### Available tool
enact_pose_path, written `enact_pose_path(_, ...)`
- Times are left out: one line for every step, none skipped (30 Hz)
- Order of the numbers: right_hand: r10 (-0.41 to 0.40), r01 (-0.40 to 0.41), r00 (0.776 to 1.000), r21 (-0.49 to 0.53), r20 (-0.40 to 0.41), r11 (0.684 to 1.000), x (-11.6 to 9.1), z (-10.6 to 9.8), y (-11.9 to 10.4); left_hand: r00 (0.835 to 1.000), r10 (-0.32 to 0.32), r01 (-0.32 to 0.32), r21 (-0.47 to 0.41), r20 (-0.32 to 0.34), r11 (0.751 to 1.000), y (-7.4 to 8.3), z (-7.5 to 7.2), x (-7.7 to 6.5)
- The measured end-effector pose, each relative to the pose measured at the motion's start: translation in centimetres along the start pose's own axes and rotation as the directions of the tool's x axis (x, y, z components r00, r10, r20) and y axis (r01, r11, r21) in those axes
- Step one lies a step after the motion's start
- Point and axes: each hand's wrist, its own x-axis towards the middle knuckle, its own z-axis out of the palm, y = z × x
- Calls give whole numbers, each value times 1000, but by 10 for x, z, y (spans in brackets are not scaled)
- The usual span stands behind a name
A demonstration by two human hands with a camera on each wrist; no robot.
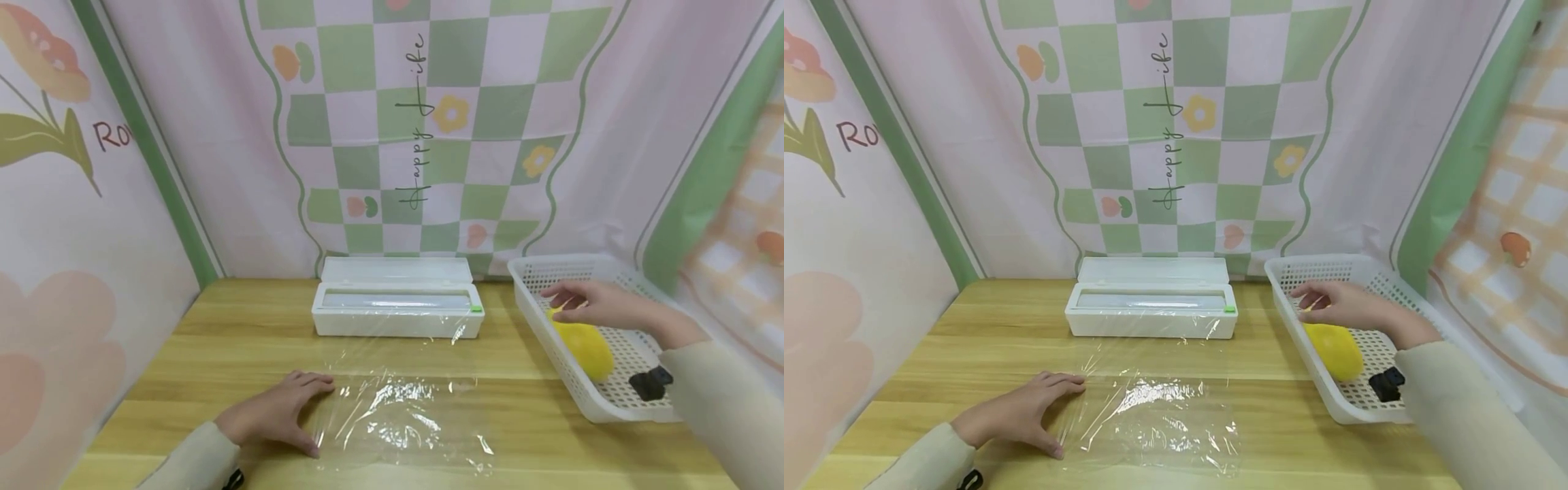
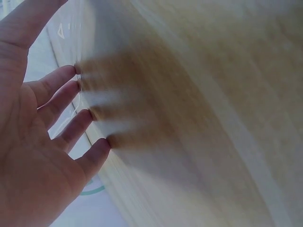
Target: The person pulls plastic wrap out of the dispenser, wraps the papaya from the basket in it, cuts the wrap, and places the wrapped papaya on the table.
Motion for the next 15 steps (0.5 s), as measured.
enact_pose_path(20, -20, 1000, -4, 5, 1000, 1, -2, 6, 1000, -1, 1, -1, 1, 1000, 0, 0, 0)
enact_pose_path(36, -36, 999, -7, 13, 999, 2, -3, 12, 1000, -1, 1, -2, 2, 1000, -1, 0, 0)
enact_pose_path(48, -48, 999, -8, 19, 999, 2, -3, 17, 1000, -3, 3, -2, 3, 1000, -1, 1, 0)
enact_pose_path(65, -65, 998, -3, 27, 998, 3, -4, 23, 1000, -5, 5, -3, 5, 1000, -2, 1, 0)
enact_pose_path(73, -74, 997, 5, 36, 997, 3, -4, 30, 1000, -8, 8, -3, 6, 1000, -3, 1, 0)
enact_pose_path(73, -73, 997, -4, 37, 997, 3, -4, 36, 1000, -10, 10, -4, 8, 1000, -3, 2, 0)
enact_pose_path(79, -80, 996, 1, 43, 997, 3, -3, 42, 1000, -12, 12, -5, 11, 1000, -4, 2, 0)
enact_pose_path(92, -93, 994, 8, 52, 996, 3, -3, 47, 1000, -15, 15, -7, 14, 1000, -5, 3, 0)
enact_pose_path(102, -104, 993, 18, 63, 994, 3, -3, 52, 1000, -17, 17, -9, 17, 1000, -5, 3, 0)
enact_pose_path(119, -121, 990, 31, 79, 992, 2, -2, 57, 1000, -19, 19, -14, 21, 1000, -6, 3, 0)
enact_pose_path(141, -145, 985, 41, 96, 989, 2, -1, 62, 1000, -20, 20, -17, 24, 1000, -6, 3, 0)
enact_pose_path(166, -173, 979, 53, 116, 983, 1, 0, 67, 999, -21, 22, -20, 27, 1000, -6, 3, 0)
enact_pose_path(194, -206, 971, 76, 139, 976, 1, 1, 71, 999, -23, 23, -21, 30, 1000, -6, 3, 1)
enact_pose_path(214, -229, 964, 85, 158, 970, 0, 2, 75, 999, -24, 25, -22, 33, 999, -7, 3, 1)
enact_pose_path(230, -248, 958, 88, 174, 965, 0, 4, 79, 999, -26, 26, -21, 34, 999, -7, 3, 1)
